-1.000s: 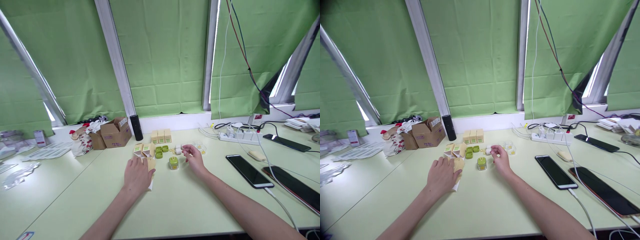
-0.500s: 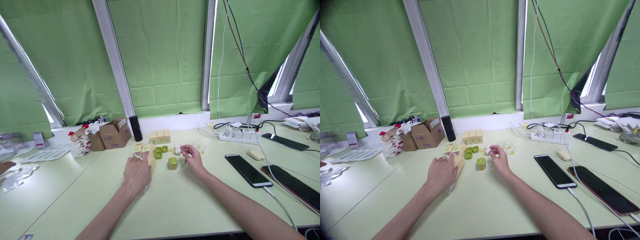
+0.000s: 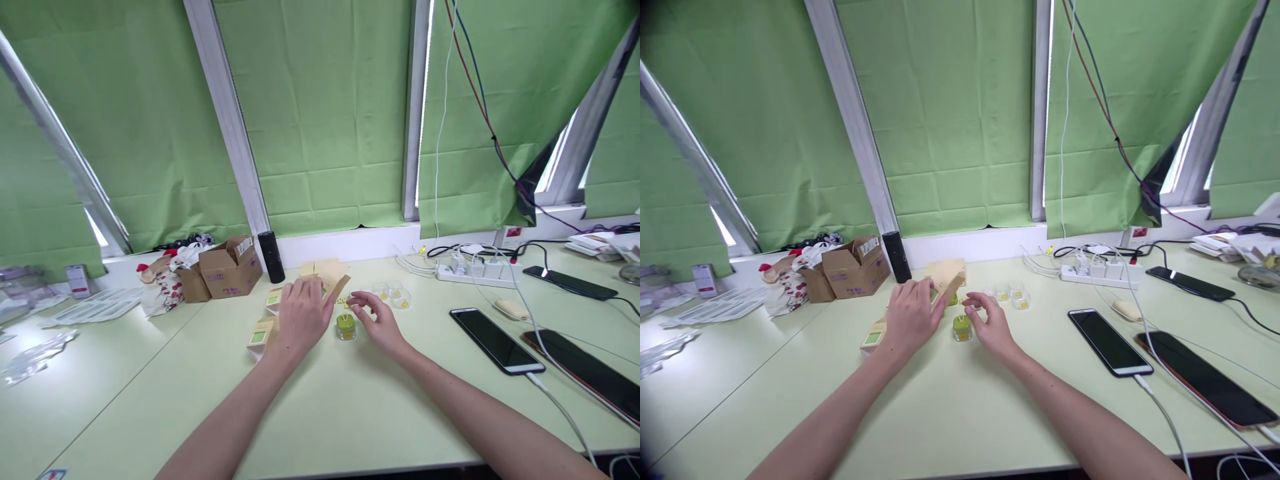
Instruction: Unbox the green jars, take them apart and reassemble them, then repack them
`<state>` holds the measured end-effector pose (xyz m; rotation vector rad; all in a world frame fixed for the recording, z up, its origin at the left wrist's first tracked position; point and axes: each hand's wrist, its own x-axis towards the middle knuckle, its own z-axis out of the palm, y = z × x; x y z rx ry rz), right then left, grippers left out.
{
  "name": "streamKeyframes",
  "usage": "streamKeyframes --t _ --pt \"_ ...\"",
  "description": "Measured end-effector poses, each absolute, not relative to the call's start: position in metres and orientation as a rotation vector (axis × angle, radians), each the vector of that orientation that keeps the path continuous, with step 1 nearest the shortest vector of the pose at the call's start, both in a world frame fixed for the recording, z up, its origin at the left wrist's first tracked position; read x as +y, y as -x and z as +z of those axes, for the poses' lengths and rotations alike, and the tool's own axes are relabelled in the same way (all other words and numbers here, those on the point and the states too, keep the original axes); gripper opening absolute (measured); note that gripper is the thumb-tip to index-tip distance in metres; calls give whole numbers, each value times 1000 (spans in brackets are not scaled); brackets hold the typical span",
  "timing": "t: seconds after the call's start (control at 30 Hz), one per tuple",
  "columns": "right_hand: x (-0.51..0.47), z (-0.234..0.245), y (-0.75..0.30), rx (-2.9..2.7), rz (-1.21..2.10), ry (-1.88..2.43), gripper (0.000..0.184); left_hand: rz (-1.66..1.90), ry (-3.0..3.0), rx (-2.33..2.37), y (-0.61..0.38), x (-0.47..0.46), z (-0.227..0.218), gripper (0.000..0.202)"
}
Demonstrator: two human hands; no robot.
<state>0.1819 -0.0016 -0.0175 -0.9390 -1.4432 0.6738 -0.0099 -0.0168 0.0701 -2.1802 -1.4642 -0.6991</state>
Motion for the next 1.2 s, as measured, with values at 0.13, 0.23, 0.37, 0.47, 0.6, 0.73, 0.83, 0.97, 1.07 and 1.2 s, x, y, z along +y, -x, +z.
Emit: streamKeyframes --t 0.13,0.23,0.37,0.47,0.6,0.73,0.83,0.97,1.07,1.2 --pt "-3 -15 -177 -1448 726 888 43 -797 2304 -1403 -5 -11 55 34" --pt "-1 -16 -175 -1425 758 855 40 -846 2370 -1326 -11 -13 41 37" --pt "4 -19 -177 -1359 724 892 39 -947 2465 -1180 -10 -16 27 46" --pt "7 -21 -181 -1373 687 930 43 -1139 2421 -1090 -5 -13 21 50" --pt "6 -23 -184 -1402 621 924 40 -1359 2337 -1111 4 -3 18 49" --pt "0 -22 -185 -1493 463 897 39 -1364 2483 -1110 14 5 20 53" --pt "-5 -19 -187 -1616 307 843 48 -1327 2542 -1019 18 6 20 57" --pt "-7 -18 -192 -1755 108 769 66 -1361 2456 -938 19 8 14 59" --pt "-5 -20 -193 -1757 65 801 74 -1418 2362 -868 19 11 7 56" --pt "0 -26 -193 -1690 110 925 60 -1455 2235 -782 20 15 1 51"
